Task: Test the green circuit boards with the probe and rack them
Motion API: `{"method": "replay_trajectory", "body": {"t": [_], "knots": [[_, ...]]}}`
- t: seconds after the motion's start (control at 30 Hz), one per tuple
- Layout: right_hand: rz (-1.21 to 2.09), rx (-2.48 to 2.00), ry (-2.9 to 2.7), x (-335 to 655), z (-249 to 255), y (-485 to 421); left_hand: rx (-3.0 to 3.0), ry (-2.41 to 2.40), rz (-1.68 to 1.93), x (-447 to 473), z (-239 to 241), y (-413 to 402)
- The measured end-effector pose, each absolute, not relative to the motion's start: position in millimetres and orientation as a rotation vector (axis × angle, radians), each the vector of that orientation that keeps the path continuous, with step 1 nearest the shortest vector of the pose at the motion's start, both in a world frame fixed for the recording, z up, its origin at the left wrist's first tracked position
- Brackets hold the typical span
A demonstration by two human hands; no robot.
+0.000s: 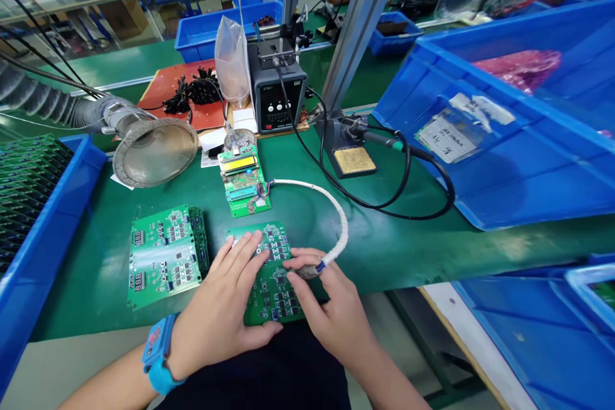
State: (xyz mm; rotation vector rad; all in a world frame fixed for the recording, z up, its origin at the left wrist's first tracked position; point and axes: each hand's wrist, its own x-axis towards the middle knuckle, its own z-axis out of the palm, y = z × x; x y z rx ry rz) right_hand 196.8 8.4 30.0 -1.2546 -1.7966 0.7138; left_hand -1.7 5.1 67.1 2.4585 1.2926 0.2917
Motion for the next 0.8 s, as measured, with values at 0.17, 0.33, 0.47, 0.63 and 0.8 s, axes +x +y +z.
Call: {"method": "replay_trajectory", "body": {"t": [0.17,0.33,0.47,0.63,0.8], "knots": [[0.705,-1.275,-1.788,196.5,31.5,7.9,2.485,1.317,0.265,-2.7,71.4,9.5],[0.668,-1.279,-1.78,196.0,33.0,8.8,2.491,1.357,0.363,6.0,71.7,21.4],[0.662,-1.268,-1.777,195.2,33.5,9.5,2.492,1.422,0.428,16.6,68.3,27.4],[0.665,-1.268,-1.785,195.5,34.4,8.7,2.529,1.438,0.435,20.0,65.9,26.9],[0.675,-1.264,-1.779,195.5,33.7,9.4,2.536,1.441,0.412,19.4,66.2,28.0]]}}
